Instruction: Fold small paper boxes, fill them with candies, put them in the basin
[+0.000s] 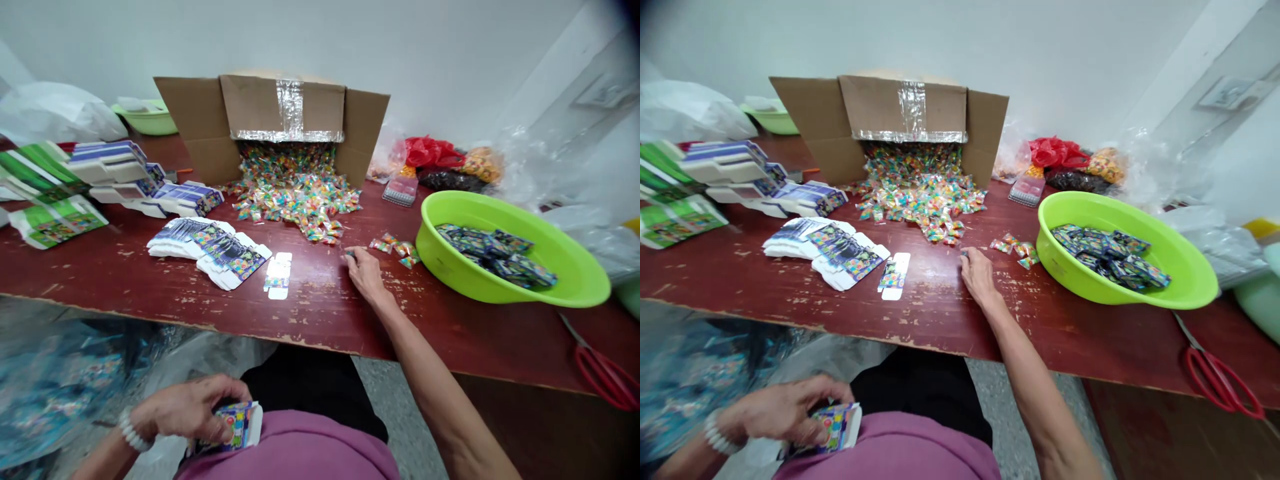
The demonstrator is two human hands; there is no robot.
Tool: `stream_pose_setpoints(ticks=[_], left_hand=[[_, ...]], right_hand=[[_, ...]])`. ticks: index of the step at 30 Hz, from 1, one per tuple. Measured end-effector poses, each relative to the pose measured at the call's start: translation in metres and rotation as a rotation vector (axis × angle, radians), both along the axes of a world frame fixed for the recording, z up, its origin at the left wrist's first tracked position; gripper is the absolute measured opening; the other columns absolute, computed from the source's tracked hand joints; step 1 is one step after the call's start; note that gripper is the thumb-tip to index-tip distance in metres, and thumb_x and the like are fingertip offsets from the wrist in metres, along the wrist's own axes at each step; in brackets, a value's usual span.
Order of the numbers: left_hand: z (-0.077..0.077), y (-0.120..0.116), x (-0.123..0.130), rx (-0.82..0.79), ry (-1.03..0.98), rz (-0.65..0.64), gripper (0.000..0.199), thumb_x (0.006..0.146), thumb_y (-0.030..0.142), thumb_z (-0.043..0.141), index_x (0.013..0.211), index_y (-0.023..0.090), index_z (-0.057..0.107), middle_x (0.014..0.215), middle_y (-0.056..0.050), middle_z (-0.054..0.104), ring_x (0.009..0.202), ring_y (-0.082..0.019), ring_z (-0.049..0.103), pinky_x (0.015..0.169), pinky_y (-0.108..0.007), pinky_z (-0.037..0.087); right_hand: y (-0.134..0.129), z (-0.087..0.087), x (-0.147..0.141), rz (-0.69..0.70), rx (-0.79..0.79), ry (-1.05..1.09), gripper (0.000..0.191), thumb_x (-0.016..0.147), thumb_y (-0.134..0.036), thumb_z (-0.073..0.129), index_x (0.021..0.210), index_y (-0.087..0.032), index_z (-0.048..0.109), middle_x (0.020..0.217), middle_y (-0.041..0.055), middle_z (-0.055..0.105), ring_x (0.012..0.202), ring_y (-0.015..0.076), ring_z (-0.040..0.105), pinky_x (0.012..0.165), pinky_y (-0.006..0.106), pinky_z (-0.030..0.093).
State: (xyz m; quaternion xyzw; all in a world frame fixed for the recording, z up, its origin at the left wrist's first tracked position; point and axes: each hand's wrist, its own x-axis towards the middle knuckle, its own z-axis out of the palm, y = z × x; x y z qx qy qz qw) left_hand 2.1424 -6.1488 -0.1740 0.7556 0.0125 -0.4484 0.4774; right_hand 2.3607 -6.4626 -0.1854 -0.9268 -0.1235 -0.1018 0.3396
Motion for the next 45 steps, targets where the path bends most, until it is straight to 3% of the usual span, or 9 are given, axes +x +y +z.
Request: stream_pose_setpoints(ticks=[6, 8, 13, 17, 23, 26, 31, 35, 45], left_hand=[[0.011, -0.036, 0.012, -0.24, -0.028, 0.428, 0.057, 0.082, 0.052, 0.065, 0.131, 0.028, 0.048, 0.105, -0.005, 0.064, 0.08, -0.018, 0.062, 0.069, -0.027, 0.049], [0.015, -0.055, 0.016, -0.365, -0.142, 0.456, 0.05, 0.085, 0.048, 0.064, 0.127, 0.026, 0.047, 0.104, -0.005, 0.06, 0.084, -0.016, 0.059, 0.071, -0.026, 0.05], [0.018, -0.083, 0.019, -0.502, -0.272, 0.431, 0.031, 0.091, 0.044, 0.059, 0.113, 0.024, 0.048, 0.092, 0.0, 0.055, 0.068, -0.01, 0.051, 0.059, -0.022, 0.048], [0.018, -0.091, 0.019, -0.509, -0.309, 0.497, 0.034, 0.089, 0.046, 0.061, 0.111, 0.023, 0.05, 0.087, 0.001, 0.057, 0.065, -0.009, 0.051, 0.055, -0.02, 0.046], [0.018, -0.101, 0.023, -0.591, -0.222, 0.709, 0.056, 0.09, 0.066, 0.038, 0.107, 0.016, 0.056, 0.076, -0.007, 0.066, 0.052, -0.015, 0.058, 0.047, -0.025, 0.047], [0.017, -0.102, 0.023, -0.571, -0.267, 0.72, 0.054, 0.089, 0.063, 0.044, 0.105, 0.014, 0.06, 0.074, -0.007, 0.067, 0.054, -0.016, 0.059, 0.047, -0.025, 0.048], [0.017, -0.102, 0.021, -0.569, -0.377, 0.696, 0.04, 0.089, 0.051, 0.056, 0.111, 0.018, 0.064, 0.083, -0.003, 0.064, 0.07, -0.017, 0.059, 0.051, -0.023, 0.051], [0.015, -0.101, 0.019, -0.55, -0.413, 0.678, 0.039, 0.09, 0.05, 0.054, 0.109, 0.018, 0.066, 0.088, -0.005, 0.065, 0.078, -0.019, 0.061, 0.052, -0.022, 0.051], [0.017, -0.112, 0.021, -0.657, -0.316, 0.739, 0.039, 0.088, 0.052, 0.054, 0.092, 0.014, 0.064, 0.068, -0.005, 0.067, 0.052, -0.015, 0.058, 0.043, -0.024, 0.049]], right_hand=[[0.037, 0.023, -0.095, 0.264, 0.858, 0.35, 0.027, 0.08, -0.041, 0.069, 0.098, -0.02, 0.07, 0.087, 0.0024, 0.073, 0.076, 0.0166, 0.066, 0.072, 0.028, 0.051], [0.049, 0.024, -0.117, 0.268, 0.966, 0.43, 0.026, 0.076, -0.039, 0.074, 0.093, -0.02, 0.068, 0.084, 0.0014, 0.072, 0.074, 0.0159, 0.065, 0.07, 0.028, 0.051], [0.055, 0.02, -0.132, 0.294, 0.817, 0.438, 0.018, 0.078, -0.035, 0.073, 0.086, -0.021, 0.067, 0.077, 0.0005, 0.067, 0.067, 0.0144, 0.059, 0.064, 0.027, 0.048], [0.05, 0.026, -0.133, 0.453, 0.636, 0.282, 0.017, 0.086, -0.038, 0.066, 0.081, -0.023, 0.073, 0.09, 0.0037, 0.064, 0.086, 0.0175, 0.059, 0.078, 0.03, 0.048], [0.048, 0.017, -0.134, 0.343, 1.078, 0.71, 0.038, 0.081, -0.044, 0.072, 0.114, -0.028, 0.066, 0.094, 0.0002, 0.067, 0.075, 0.0144, 0.06, 0.07, 0.028, 0.05], [0.05, 0.014, -0.137, 0.411, 1.062, 0.809, 0.041, 0.077, -0.041, 0.076, 0.112, -0.024, 0.063, 0.097, 0.0012, 0.068, 0.074, 0.0131, 0.061, 0.068, 0.027, 0.051], [0.057, 0.024, -0.151, 0.391, 0.709, 0.374, 0.027, 0.081, -0.031, 0.07, 0.106, -0.022, 0.065, 0.099, 0.0033, 0.064, 0.076, 0.0133, 0.058, 0.066, 0.026, 0.051], [0.061, 0.025, -0.151, 0.3, 0.67, 0.265, 0.029, 0.082, -0.027, 0.065, 0.111, -0.024, 0.062, 0.098, 0.0034, 0.061, 0.073, 0.0129, 0.056, 0.06, 0.025, 0.05], [0.051, 0.016, -0.146, 0.573, 1.225, 0.909, 0.036, 0.082, -0.041, 0.072, 0.111, -0.021, 0.066, 0.085, 0.0004, 0.064, 0.062, 0.0089, 0.056, 0.057, 0.022, 0.047]])
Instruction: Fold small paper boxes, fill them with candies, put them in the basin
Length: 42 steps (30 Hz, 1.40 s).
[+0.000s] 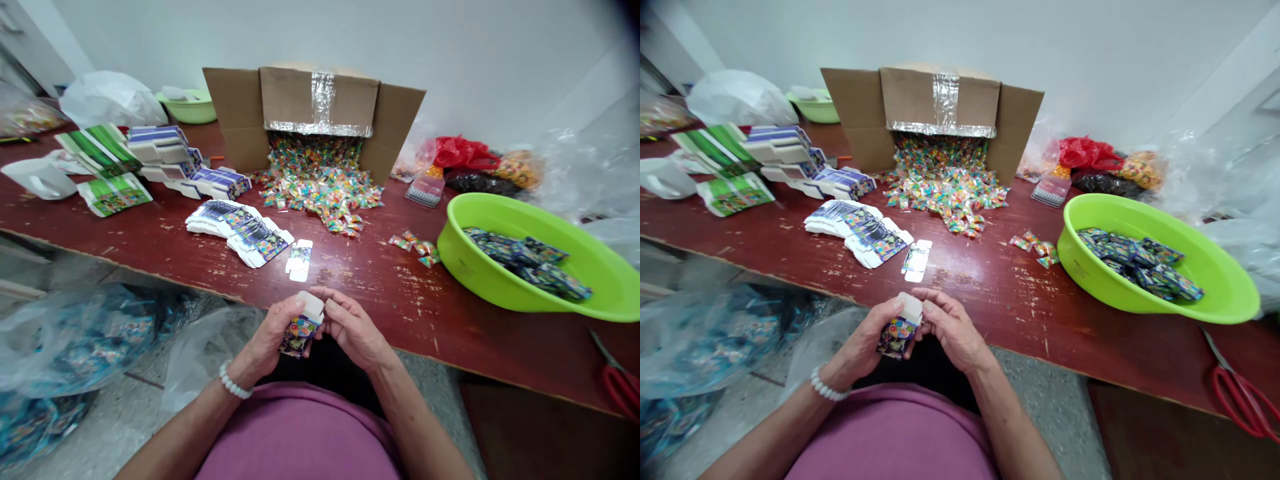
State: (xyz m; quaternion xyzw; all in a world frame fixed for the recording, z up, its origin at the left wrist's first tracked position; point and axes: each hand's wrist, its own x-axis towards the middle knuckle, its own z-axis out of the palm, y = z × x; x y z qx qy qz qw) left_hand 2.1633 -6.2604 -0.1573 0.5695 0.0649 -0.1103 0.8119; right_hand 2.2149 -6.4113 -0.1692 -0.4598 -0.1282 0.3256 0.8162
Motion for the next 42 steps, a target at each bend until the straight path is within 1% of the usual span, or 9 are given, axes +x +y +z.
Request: stream_pose_setpoints(ticks=[6, 10, 13, 17, 23, 29, 35, 38, 42], left_hand=[[-0.005, -0.001, -0.001, -0.06, 0.014, 0.052, 0.038, 0.087, 0.052, 0.057, 0.09, 0.014, 0.061, 0.066, -0.005, 0.066, 0.049, -0.015, 0.057, 0.041, -0.024, 0.05], [-0.007, -0.001, -0.001, -0.007, 0.014, 0.027, 0.036, 0.087, 0.05, 0.059, 0.098, 0.016, 0.061, 0.068, -0.003, 0.066, 0.053, -0.015, 0.059, 0.042, -0.022, 0.05], [-0.007, -0.001, -0.001, -0.103, 0.116, 0.013, 0.043, 0.09, 0.057, 0.05, 0.094, 0.016, 0.06, 0.068, -0.004, 0.065, 0.048, -0.014, 0.059, 0.041, -0.023, 0.048], [-0.006, -0.004, 0.0, -0.273, 0.253, -0.028, 0.046, 0.091, 0.063, 0.042, 0.09, 0.019, 0.056, 0.062, -0.002, 0.063, 0.039, -0.015, 0.057, 0.035, -0.024, 0.045], [-0.005, -0.011, 0.002, -0.138, 0.175, 0.082, 0.035, 0.091, 0.049, 0.05, 0.108, 0.02, 0.06, 0.07, 0.0, 0.064, 0.043, -0.013, 0.056, 0.035, -0.022, 0.045], [-0.008, -0.009, 0.001, -0.097, 0.219, 0.075, 0.065, 0.088, 0.067, 0.044, 0.126, 0.017, 0.06, 0.062, -0.003, 0.062, 0.044, -0.014, 0.055, 0.037, -0.021, 0.044], [-0.005, -0.003, 0.007, -0.198, 0.236, 0.086, 0.047, 0.086, 0.046, 0.058, 0.125, 0.02, 0.064, 0.09, -0.005, 0.071, 0.05, -0.013, 0.059, 0.04, -0.023, 0.046], [-0.005, -0.003, 0.011, -0.217, 0.205, 0.184, 0.038, 0.085, 0.037, 0.058, 0.117, 0.017, 0.067, 0.106, -0.006, 0.071, 0.073, -0.015, 0.067, 0.062, -0.024, 0.054], [-0.01, -0.008, 0.014, -0.184, 0.153, 0.287, 0.038, 0.085, 0.041, 0.06, 0.113, 0.017, 0.066, 0.112, -0.005, 0.07, 0.102, -0.02, 0.064, 0.089, -0.028, 0.05]], right_hand=[[0.004, -0.009, -0.001, -0.065, -0.107, -0.125, 0.034, 0.081, -0.035, 0.074, 0.112, -0.023, 0.067, 0.089, 0.0005, 0.067, 0.061, 0.0083, 0.056, 0.059, 0.022, 0.048], [0.008, -0.007, 0.002, -0.204, -0.336, -0.507, 0.021, 0.087, -0.03, 0.066, 0.106, -0.023, 0.07, 0.104, 0.004, 0.067, 0.07, 0.0109, 0.06, 0.06, 0.023, 0.049], [0.004, -0.002, 0.003, -0.315, -0.412, -0.783, 0.014, 0.091, -0.027, 0.06, 0.092, -0.022, 0.073, 0.103, 0.0062, 0.07, 0.09, 0.0168, 0.065, 0.075, 0.028, 0.052], [-0.006, 0.001, 0.001, -0.272, -0.422, -1.058, 0.016, 0.095, -0.025, 0.058, 0.1, -0.024, 0.073, 0.103, 0.0048, 0.075, 0.094, 0.0174, 0.067, 0.088, 0.033, 0.049], [-0.002, -0.004, -0.005, -0.274, -0.565, -0.761, 0.011, 0.087, -0.027, 0.067, 0.094, -0.022, 0.074, 0.089, 0.0039, 0.074, 0.076, 0.0166, 0.065, 0.069, 0.029, 0.051], [0.009, 0.0, 0.001, -0.169, -0.282, -0.362, 0.019, 0.082, -0.036, 0.071, 0.079, -0.018, 0.068, 0.092, 0.0045, 0.073, 0.055, 0.0113, 0.059, 0.047, 0.023, 0.047], [0.005, -0.003, -0.008, -0.244, -0.473, -0.823, 0.012, 0.091, -0.033, 0.063, 0.096, -0.025, 0.07, 0.102, 0.0047, 0.07, 0.099, 0.0201, 0.063, 0.088, 0.035, 0.05], [0.006, -0.009, -0.014, -0.262, -0.553, -1.015, 0.044, 0.078, -0.038, 0.077, 0.117, -0.024, 0.06, 0.117, 0.0083, 0.065, 0.112, 0.0259, 0.057, 0.096, 0.042, 0.047], [0.007, -0.014, -0.017, -0.241, -0.754, -1.242, 0.081, 0.069, -0.035, 0.082, 0.138, -0.021, 0.042, 0.131, 0.0144, 0.056, 0.115, 0.0322, 0.053, 0.096, 0.048, 0.047]])
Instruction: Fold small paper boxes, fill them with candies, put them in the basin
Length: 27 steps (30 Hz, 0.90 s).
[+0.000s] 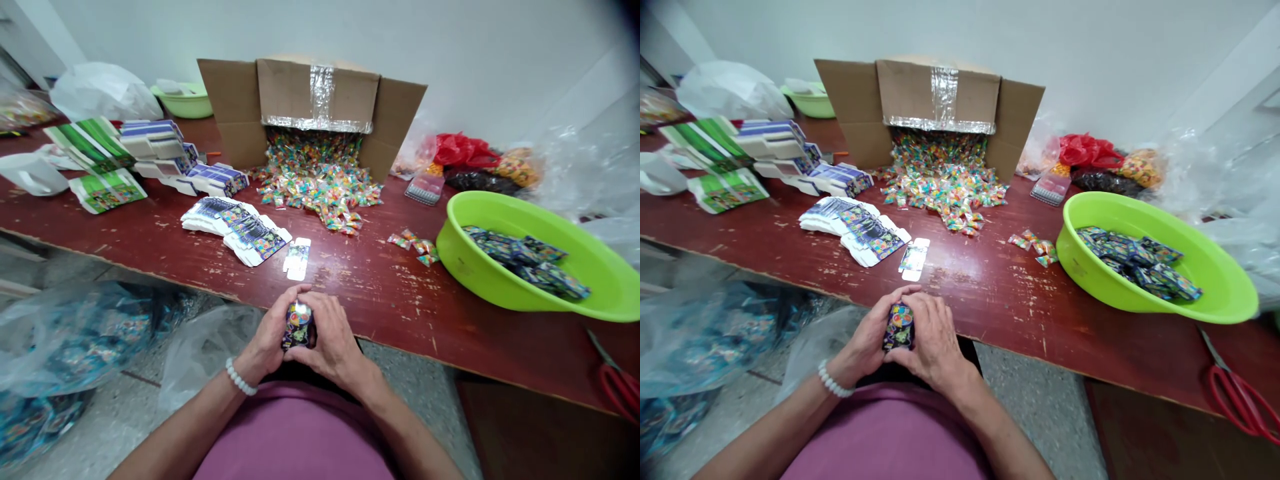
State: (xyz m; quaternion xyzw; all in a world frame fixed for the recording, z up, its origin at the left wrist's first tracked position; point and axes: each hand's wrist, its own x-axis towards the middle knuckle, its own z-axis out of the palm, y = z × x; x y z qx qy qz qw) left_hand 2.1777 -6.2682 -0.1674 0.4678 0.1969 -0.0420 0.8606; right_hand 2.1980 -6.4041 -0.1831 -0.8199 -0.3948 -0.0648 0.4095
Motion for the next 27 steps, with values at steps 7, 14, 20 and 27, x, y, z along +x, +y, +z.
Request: stream_pose_setpoints(ticks=[7, 14, 20, 27], left_hand=[[0.008, -0.003, 0.025, 0.293, -0.124, -0.207, 0.056, 0.091, 0.061, 0.042, 0.129, 0.021, 0.051, 0.11, -0.008, 0.066, 0.098, -0.023, 0.063, 0.088, -0.035, 0.047], [-0.015, 0.023, 0.092, 1.863, -0.025, -0.019, 0.062, 0.09, 0.055, 0.049, 0.127, 0.006, 0.051, 0.123, -0.026, 0.053, 0.118, -0.042, 0.047, 0.093, -0.049, 0.04], [-0.02, 0.034, 0.1, 2.027, 0.062, -0.2, 0.054, 0.09, 0.056, 0.049, 0.116, 0.01, 0.058, 0.115, -0.022, 0.054, 0.11, -0.038, 0.052, 0.084, -0.043, 0.045], [-0.008, 0.039, 0.102, 1.968, 0.068, -0.283, 0.054, 0.089, 0.05, 0.051, 0.128, 0.014, 0.046, 0.117, -0.021, 0.056, 0.109, -0.037, 0.057, 0.082, -0.042, 0.047]], right_hand=[[-0.025, 0.013, 0.025, -0.163, -0.088, -0.404, 0.076, 0.081, -0.021, 0.066, 0.147, -0.017, 0.027, 0.131, 0.0191, 0.05, 0.121, 0.0314, 0.051, 0.097, 0.046, 0.05], [-0.181, 0.103, 0.122, -1.008, -0.239, -0.696, 0.111, 0.066, -0.063, 0.078, 0.15, -0.013, 0.024, 0.146, 0.0299, 0.036, 0.131, 0.0481, 0.036, 0.101, 0.072, 0.029], [-0.155, 0.078, 0.121, -0.818, -0.029, -0.568, 0.071, 0.081, -0.048, 0.072, 0.139, -0.017, 0.045, 0.132, 0.0205, 0.055, 0.125, 0.0352, 0.049, 0.107, 0.056, 0.038], [-0.016, -0.015, 0.066, -0.228, 0.154, 0.086, 0.047, 0.084, -0.022, 0.066, 0.129, -0.022, 0.054, 0.134, 0.0117, 0.055, 0.125, 0.0233, 0.052, 0.108, 0.041, 0.043]])
